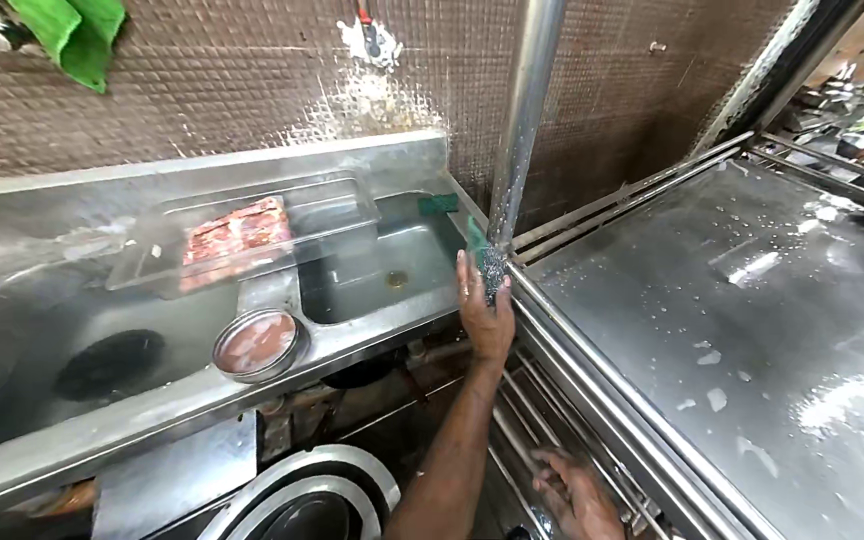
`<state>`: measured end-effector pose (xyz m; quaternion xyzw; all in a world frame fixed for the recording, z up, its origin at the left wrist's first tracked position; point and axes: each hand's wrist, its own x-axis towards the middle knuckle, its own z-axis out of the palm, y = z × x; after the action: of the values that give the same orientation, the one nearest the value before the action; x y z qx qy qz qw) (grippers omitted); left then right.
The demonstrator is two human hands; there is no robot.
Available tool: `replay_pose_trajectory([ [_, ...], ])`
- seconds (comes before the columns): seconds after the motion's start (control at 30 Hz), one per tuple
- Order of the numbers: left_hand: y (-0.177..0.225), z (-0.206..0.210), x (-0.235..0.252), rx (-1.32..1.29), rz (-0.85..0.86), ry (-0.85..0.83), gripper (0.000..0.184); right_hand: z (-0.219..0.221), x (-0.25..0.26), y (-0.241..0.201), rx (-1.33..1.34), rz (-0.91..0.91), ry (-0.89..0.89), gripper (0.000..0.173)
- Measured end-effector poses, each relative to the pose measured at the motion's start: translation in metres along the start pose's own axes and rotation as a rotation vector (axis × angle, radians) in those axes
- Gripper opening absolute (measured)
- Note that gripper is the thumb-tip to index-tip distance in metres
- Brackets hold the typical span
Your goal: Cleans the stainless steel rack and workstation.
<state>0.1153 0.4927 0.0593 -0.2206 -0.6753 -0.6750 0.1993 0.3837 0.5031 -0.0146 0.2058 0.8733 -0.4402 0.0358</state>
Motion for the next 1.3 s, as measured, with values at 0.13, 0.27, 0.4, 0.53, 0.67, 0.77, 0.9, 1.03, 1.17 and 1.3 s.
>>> replay_pose_trajectory([
  [0.13,-0.015,0.013,-0.016,0.087,0.055,0.011,0.046,0.0,-0.014,0.013,-0.043,0.044,-0.131,0.045],
  [0.27,-0.023,0.002,-0.02,-0.08,0.075,-0.07,0.048,0.004,-0.016,0.028,-0.117,0.067,-0.25,0.045],
  [0.4,-0.026,-0.001,0.001,-0.162,0.153,0.043,0.027,0.006,-0.004,0.021,-0.238,0.011,-0.377,0.044],
  [0.53,-0.025,-0.006,0.02,-0.147,0.179,0.076,0.021,0.013,0.008,0.017,-0.31,-0.032,-0.446,0.044],
  [0.67,-0.029,-0.01,0.025,-0.024,0.278,0.071,0.045,0.016,0.013,0.015,-0.284,-0.041,-0.458,0.044],
  [0.77,-0.026,-0.005,0.025,0.089,0.351,0.115,0.037,0.018,0.01,0.022,-0.252,-0.054,-0.44,0.044],
  [0.9,-0.034,-0.002,0.02,0.027,0.412,0.151,0.014,0.024,0.006,0.033,-0.237,-0.062,-0.387,0.042],
  [1.03,-0.052,0.0,-0.005,0.105,0.306,0.207,0.012,0.031,0.007,0.041,-0.287,-0.03,-0.435,0.043],
  [1.17,-0.095,-0.005,-0.039,0.199,0.117,0.166,0.016,0.034,0.005,0.042,-0.281,-0.062,-0.393,0.041],
  [1.3,-0.073,-0.007,-0.027,0.105,0.129,0.202,0.011,0.031,0.005,0.027,-0.298,-0.034,-0.471,0.042],
])
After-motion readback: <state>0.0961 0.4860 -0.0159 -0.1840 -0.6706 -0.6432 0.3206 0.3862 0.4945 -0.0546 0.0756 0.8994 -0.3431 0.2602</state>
